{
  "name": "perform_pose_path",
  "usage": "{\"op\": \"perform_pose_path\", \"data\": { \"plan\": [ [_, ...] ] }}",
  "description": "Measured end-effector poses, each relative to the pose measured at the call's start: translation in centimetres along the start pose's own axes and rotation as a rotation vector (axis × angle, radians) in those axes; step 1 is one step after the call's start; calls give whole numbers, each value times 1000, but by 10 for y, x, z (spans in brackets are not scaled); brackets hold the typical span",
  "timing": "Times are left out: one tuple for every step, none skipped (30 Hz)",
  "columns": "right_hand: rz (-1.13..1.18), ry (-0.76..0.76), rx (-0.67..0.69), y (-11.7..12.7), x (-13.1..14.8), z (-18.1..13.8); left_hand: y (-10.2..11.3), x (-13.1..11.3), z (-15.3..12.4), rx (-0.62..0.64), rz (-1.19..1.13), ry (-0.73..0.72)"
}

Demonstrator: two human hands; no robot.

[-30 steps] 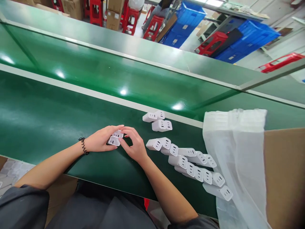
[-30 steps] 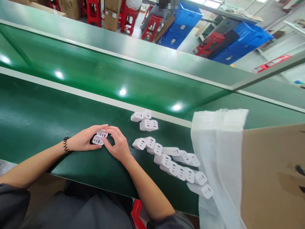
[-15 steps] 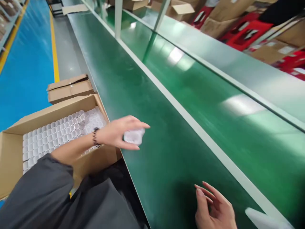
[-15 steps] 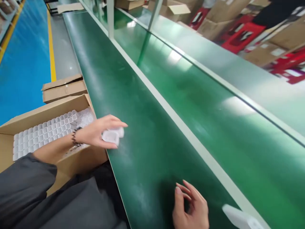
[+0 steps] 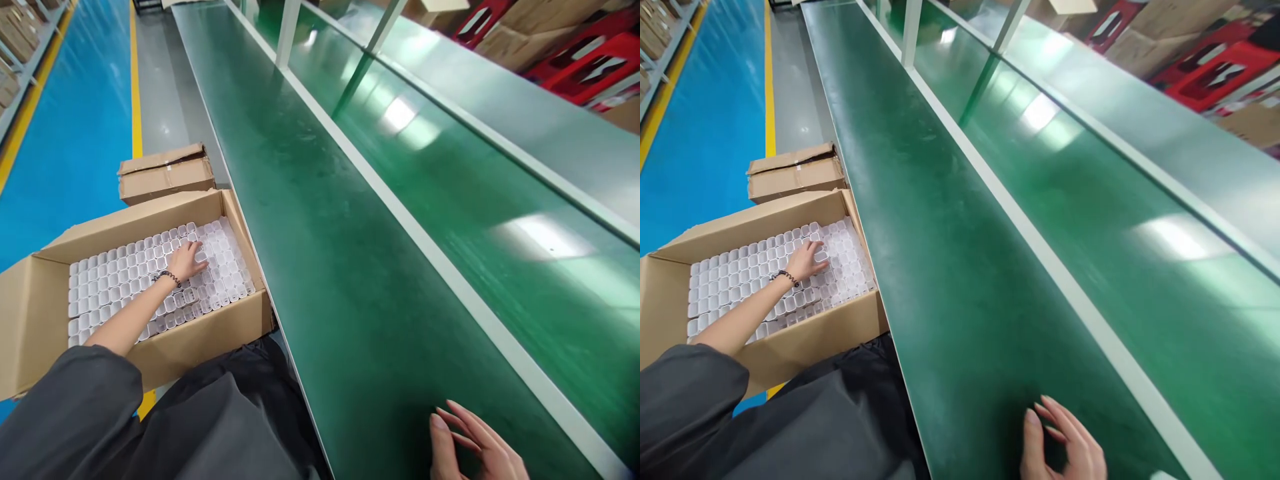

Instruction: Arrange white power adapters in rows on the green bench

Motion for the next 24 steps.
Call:
{"op": "perform_pose_path", "data": {
  "plan": [
    [-3, 21, 3, 0, 3, 1, -5, -5, 3, -2, 25, -6],
    [-1, 39, 5, 0, 4, 1, -9, -10, 6, -6, 50, -11],
    [2, 52, 1, 0, 5, 1, -12, -13, 8, -9, 75, -17],
    [4, 59, -3, 1, 6, 1, -15, -15, 8, -12, 97, -23],
    [3, 61, -8, 1, 5, 1, -17, -17, 9, -13, 119, -30],
    [0, 60, -7, 0, 4, 1, -18, -17, 8, -14, 138, -36],
    [-4, 55, -5, 0, 3, 1, -18, -16, 7, -15, 155, -40],
    [-7, 49, -2, -1, 1, 0, -18, -14, 6, -14, 172, -42],
    [-5, 43, 1, -2, 0, 0, -18, -12, 5, -13, 188, -41],
    [2, 35, 1, -3, -1, -1, -17, -10, 4, -11, 204, -39],
    [12, 28, 0, -3, -2, -1, -16, -8, 4, -8, 219, -35],
    [22, 20, 0, -3, -3, -1, -14, -6, 4, -4, 233, -29],
    [29, 13, 0, -3, -3, -1, -13, -4, 5, -1, 246, -24],
    [34, 7, 2, -3, -3, 0, -12, -2, 5, 2, 258, -20],
    [35, 2, 1, -3, -2, 0, -11, -2, 6, 5, 268, -17],
    [34, 0, 4, -2, -1, 0, -11, -2, 7, 7, 277, -16],
    [33, -2, 11, -1, 0, 1, -10, -2, 8, 10, 285, -18],
    [31, -4, 17, -1, 1, 1, -11, -3, 9, 13, 292, -21],
    [32, -8, 24, -1, 2, 1, -11, -4, 10, 17, 298, -25],
    [30, -14, 30, 0, 2, 1, -11, -5, 10, 23, 304, -30],
    [29, -20, 36, 0, 1, 1, -12, -6, 11, 30, 309, -34],
    [27, -25, 37, 0, 1, 1, -13, -7, 10, 39, 312, -40],
    [25, -29, 34, 1, 0, 1, -14, -8, 10, 49, 315, -45],
    [24, -34, 34, 1, -1, 1, -15, -8, 9, 59, 316, -48]
  ]
}}
Point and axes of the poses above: each hand's wrist, its own z-axis towards the middle knuckle, its own y-axis out of the back of the hand, x = y × z, the point moved 9 cm from there along z, towards the middle knuckle, and after that the axes turned 7 degrees about y, right-handed, at the moved point
